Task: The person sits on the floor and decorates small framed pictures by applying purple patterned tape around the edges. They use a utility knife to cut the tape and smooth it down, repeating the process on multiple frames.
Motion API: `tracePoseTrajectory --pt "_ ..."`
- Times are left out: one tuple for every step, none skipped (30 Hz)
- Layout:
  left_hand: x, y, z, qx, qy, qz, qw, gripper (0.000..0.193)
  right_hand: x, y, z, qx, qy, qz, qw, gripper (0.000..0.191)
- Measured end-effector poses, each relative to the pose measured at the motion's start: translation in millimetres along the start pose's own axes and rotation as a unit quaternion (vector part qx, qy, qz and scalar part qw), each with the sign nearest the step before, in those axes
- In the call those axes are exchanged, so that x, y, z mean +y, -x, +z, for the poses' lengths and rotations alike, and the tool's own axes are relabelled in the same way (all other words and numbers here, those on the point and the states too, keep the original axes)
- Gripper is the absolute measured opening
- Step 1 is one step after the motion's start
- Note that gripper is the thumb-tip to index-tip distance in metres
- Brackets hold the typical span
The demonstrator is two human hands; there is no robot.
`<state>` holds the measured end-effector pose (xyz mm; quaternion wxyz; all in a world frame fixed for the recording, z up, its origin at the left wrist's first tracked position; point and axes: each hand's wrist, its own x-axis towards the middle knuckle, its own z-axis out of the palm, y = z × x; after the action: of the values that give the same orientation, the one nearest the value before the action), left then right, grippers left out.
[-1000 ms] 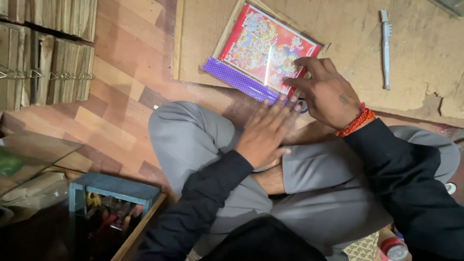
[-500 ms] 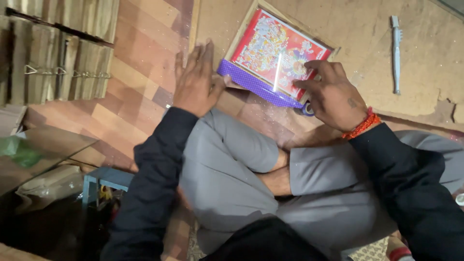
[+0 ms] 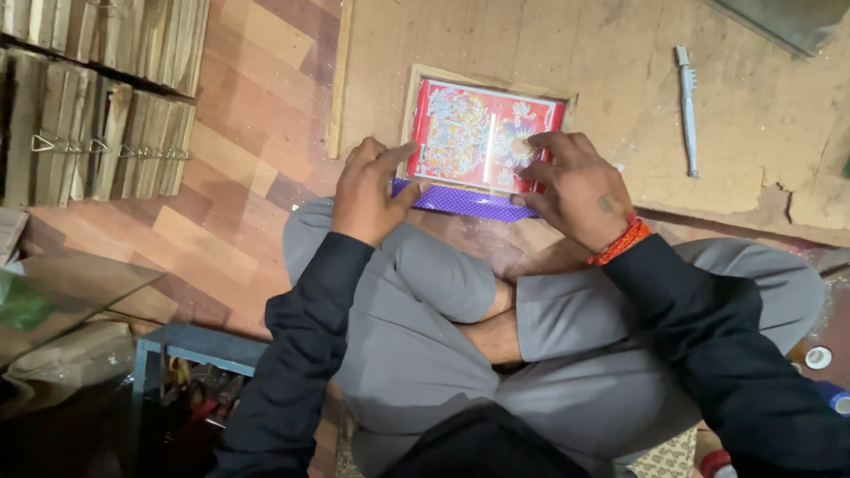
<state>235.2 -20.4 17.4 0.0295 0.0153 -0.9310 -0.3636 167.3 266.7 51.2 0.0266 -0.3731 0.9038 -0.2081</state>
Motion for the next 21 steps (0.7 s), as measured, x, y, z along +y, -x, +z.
tracePoseTrajectory --pt "1 -1 -1 -0.011 -0.02 -0.003 1.0 0.047 -3 -1 1 -0.004 0.007 0.007 1.0 0.03" --pt "2 -2 -1 -0.001 -0.024 0.017 1.0 0.045 -5 -1 2 -0.007 0.015 0.015 1.0 0.032" --pt "2 -4 -2 0.008 -0.029 0.039 0.999 0.044 -7 -1 3 -0.009 0.023 0.025 0.999 0.033" --pt "2 -6 -3 0.015 -0.032 0.06 0.998 0.042 -7 -1 3 -0.007 0.024 0.022 0.999 0.033" --pt "2 -8 -3 0.004 -0.023 0.064 0.998 0.044 -8 -1 3 -0.005 0.026 0.02 0.999 0.033" --pt "1 -10 -4 -0.007 -0.014 0.067 0.998 0.045 -7 0 4 -0.003 0.028 0.018 0.999 0.033" --pt "-1 -12 -4 -0.019 -0.005 0.07 0.997 0.046 -7 0 4 -0.005 0.029 0.018 0.999 0.033" --pt "-3 -14 -5 -0.032 -0.01 0.071 0.997 0.048 -6 1 4 -0.007 0.03 0.018 0.999 0.033" --pt "-5 -14 -6 -0.044 -0.015 0.07 0.996 0.05 -6 2 4 -0.011 0.03 0.017 0.999 0.033" --pt "-7 -15 -6 -0.056 -0.021 0.068 0.996 0.052 -6 3 5 -0.009 0.038 0.013 0.999 0.033" --pt "-10 -15 -5 -0.049 -0.026 0.086 0.995 0.052 -6 3 6 -0.007 0.046 0.008 0.999 0.033" --pt "-12 -15 -5 -0.043 -0.032 0.102 0.993 0.053 -7 3 8 -0.006 0.053 0.002 0.999 0.033" --pt "-14 -14 -4 -0.038 -0.038 0.118 0.992 0.054 -8 3 9 -0.007 0.057 0.003 0.998 0.034" --pt "-17 -13 -4 -0.04 -0.039 0.124 0.991 0.054 -8 3 11 -0.008 0.062 0.004 0.998 0.034" --pt "-19 -14 -4 -0.042 -0.039 0.131 0.99 0.054 -9 3 12 -0.009 0.068 0.005 0.998 0.034" --pt "-22 -14 -4 -0.043 -0.04 0.138 0.989 0.054 -9 3 13 -0.012 0.072 0.004 0.997 0.035" --pt "-24 -15 -4 -0.059 -0.043 0.135 0.988 0.054 -10 4 13 -0.015 0.077 0.004 0.997 0.035" --pt "-26 -15 -5 -0.076 -0.046 0.132 0.987 0.053 -10 5 13 -0.019 0.081 0.004 0.996 0.036" --pt "-28 -16 -6 -0.092 -0.049 0.13 0.986 0.053 -11 5 13 -0.014 0.088 -0.008 0.996 0.038" --pt "-30 -17 -6 -0.086 -0.058 0.145 0.984 0.053 -11 6 12 -0.009 0.095 -0.02 0.995 0.041" --pt "-31 -17 -7 -0.081 -0.066 0.159 0.982 0.054 -12 7 12 -0.005 0.101 -0.032 0.994 0.044"
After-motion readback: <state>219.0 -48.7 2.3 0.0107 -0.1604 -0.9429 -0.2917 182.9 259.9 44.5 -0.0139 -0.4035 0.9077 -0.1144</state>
